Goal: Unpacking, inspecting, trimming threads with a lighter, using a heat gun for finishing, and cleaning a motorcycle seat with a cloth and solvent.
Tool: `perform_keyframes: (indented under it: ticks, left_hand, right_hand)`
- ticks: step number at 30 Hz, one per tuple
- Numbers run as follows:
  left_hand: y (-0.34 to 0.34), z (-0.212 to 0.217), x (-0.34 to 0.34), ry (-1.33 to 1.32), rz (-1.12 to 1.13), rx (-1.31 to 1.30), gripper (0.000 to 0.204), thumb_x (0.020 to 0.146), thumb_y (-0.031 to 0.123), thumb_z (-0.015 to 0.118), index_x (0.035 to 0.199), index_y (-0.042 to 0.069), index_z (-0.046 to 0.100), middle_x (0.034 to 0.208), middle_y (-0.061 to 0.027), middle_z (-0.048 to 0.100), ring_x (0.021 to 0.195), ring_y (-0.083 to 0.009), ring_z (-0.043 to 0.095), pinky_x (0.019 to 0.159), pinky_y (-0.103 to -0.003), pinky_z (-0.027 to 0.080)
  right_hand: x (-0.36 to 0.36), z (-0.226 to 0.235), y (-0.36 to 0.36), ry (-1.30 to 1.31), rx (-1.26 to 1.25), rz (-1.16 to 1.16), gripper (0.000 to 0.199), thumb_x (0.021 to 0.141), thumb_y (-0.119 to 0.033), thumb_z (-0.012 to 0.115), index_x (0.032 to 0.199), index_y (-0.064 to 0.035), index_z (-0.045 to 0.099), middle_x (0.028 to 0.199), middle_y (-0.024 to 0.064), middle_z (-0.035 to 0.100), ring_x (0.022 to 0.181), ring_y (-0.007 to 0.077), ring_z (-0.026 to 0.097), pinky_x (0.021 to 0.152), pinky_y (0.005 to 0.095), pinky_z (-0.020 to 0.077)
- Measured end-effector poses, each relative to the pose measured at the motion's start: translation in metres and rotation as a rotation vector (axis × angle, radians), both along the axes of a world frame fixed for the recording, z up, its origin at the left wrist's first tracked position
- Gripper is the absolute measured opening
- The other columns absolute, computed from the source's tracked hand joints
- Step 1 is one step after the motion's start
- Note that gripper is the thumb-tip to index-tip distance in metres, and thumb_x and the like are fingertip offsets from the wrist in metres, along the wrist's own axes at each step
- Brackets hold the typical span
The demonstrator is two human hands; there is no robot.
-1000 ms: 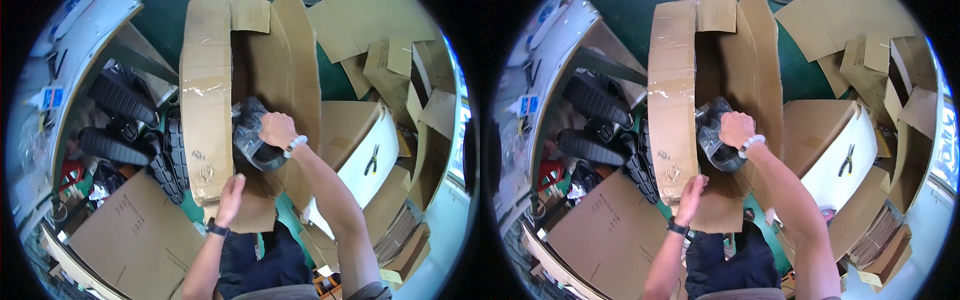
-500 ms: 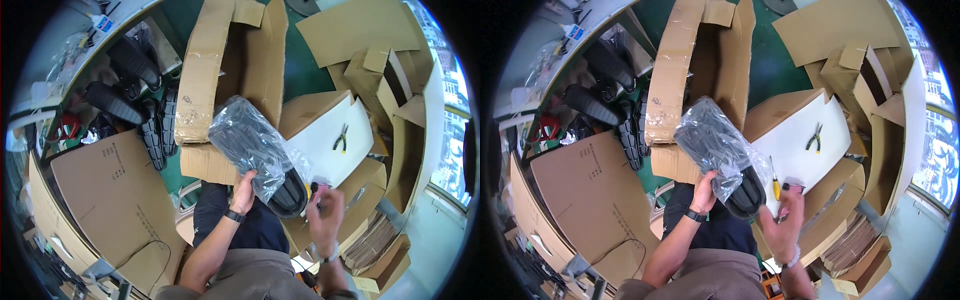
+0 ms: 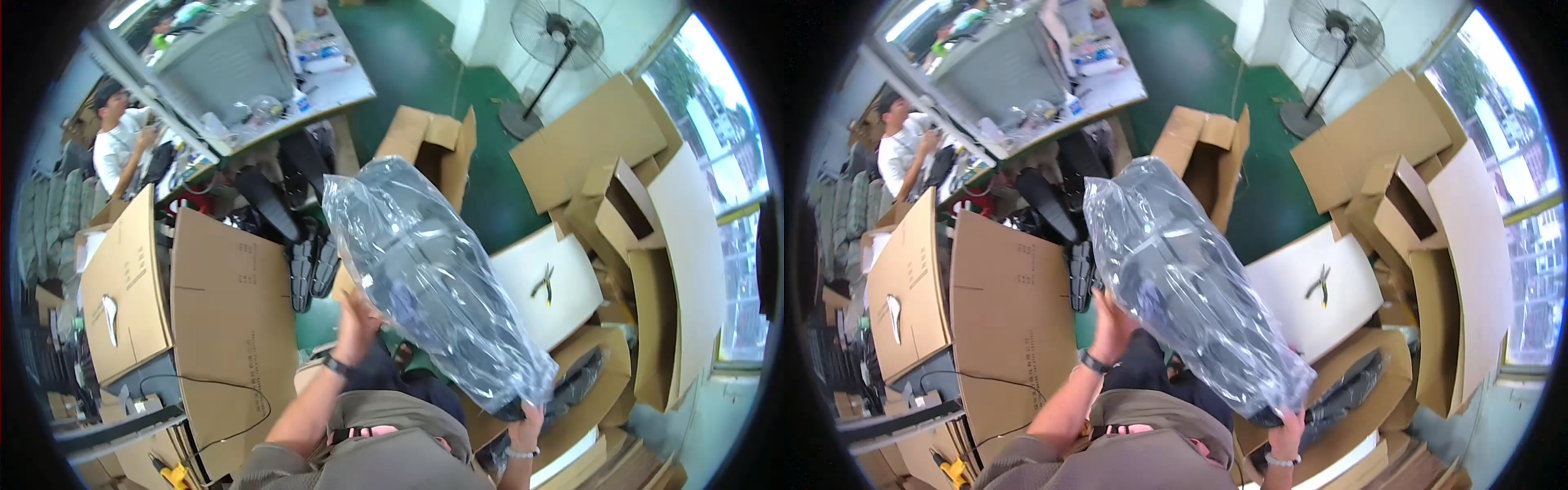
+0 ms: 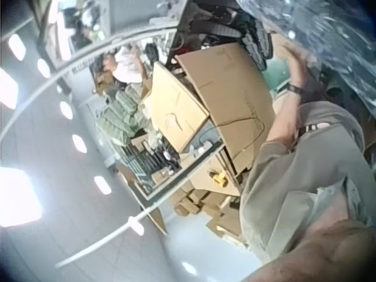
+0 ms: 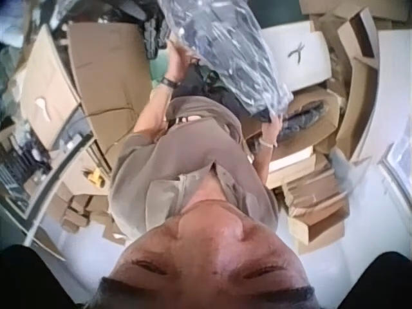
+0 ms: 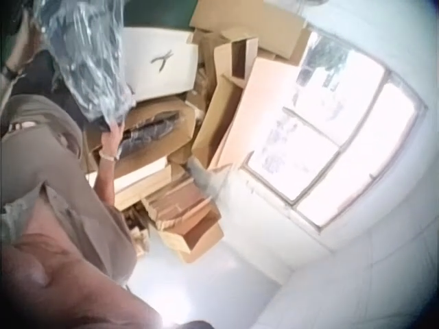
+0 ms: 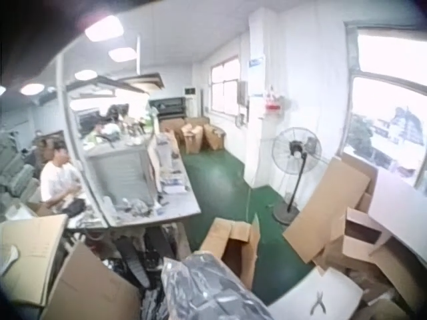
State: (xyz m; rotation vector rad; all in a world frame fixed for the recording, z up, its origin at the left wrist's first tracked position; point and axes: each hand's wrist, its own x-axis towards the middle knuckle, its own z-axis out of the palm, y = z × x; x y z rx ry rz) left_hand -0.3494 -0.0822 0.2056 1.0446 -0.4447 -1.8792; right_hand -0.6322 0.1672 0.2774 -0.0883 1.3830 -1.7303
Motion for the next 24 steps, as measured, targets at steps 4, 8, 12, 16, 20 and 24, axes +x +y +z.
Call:
perform_keyframes:
  ticks: [4,8,12,16,20,24]
  left_hand:
    - [-0.106,0.041,0.070,0.123,0.030,-0.174,0.085,0.094,0.073,0.025,0.149,0.009,0.031,0.148,-0.0099,0.043,0.132,-0.0256,0.044,0.112,-0.043,0.034]
    - [-0.154,0.069,0.090,-0.234,0.140,-0.359,0.041,0.101,0.038,0.052,0.123,0.003,0.057,0.113,-0.0042,0.065,0.101,-0.0168,0.062,0.091,-0.032,0.050]
    - [-0.209,0.065,0.111,-0.158,0.322,-0.405,0.031,0.104,0.030,0.045,0.108,0.003,0.061,0.103,-0.0051,0.065,0.091,-0.0176,0.062,0.083,-0.033,0.052]
    - [-0.320,0.029,0.166,-0.046,0.699,-0.156,0.026,0.101,0.028,0.047,0.095,0.006,0.060,0.092,-0.0058,0.065,0.079,-0.0188,0.061,0.074,-0.035,0.052]
    - [-0.394,-0.055,0.293,-0.399,1.162,-0.073,0.023,0.097,0.023,0.051,0.085,0.007,0.062,0.080,-0.0027,0.064,0.071,-0.0190,0.057,0.064,-0.035,0.046]
    - [-0.349,-0.086,0.358,-1.358,0.979,-0.051,0.037,0.095,0.027,0.047,0.098,-0.006,0.063,0.100,-0.0287,0.067,0.095,-0.0371,0.066,0.079,-0.050,0.048]
  right_hand:
    - [-0.031,-0.013,0.030,-0.154,-0.082,0.102,0.071,0.076,-0.011,0.068,0.140,0.0032,0.041,0.136,0.0152,0.053,0.126,0.0317,0.052,0.109,0.0464,0.0405]
    - [-0.041,-0.029,0.041,-0.081,-0.039,0.059,0.064,0.076,-0.014,0.066,0.133,0.0055,0.048,0.129,0.0163,0.059,0.116,0.0353,0.059,0.106,0.0492,0.0434]
    - [-0.056,-0.035,0.029,-0.239,-0.067,0.072,0.063,0.074,-0.017,0.067,0.132,0.0031,0.052,0.126,0.0172,0.061,0.114,0.0317,0.061,0.098,0.0444,0.0509]
    - [-0.071,-0.017,0.033,-0.099,0.080,0.055,0.061,0.075,-0.027,0.069,0.126,0.0024,0.057,0.117,0.0159,0.066,0.104,0.0318,0.065,0.096,0.0446,0.0517]
    - [-0.066,0.014,0.014,-0.051,0.106,0.051,0.061,0.075,-0.029,0.070,0.125,0.0023,0.058,0.115,0.0156,0.067,0.102,0.0315,0.066,0.095,0.0434,0.0524]
    - [-0.084,0.018,0.029,0.088,0.228,-0.053,0.062,0.076,-0.029,0.070,0.127,0.0037,0.056,0.117,0.0157,0.066,0.105,0.0317,0.065,0.098,0.0434,0.0509]
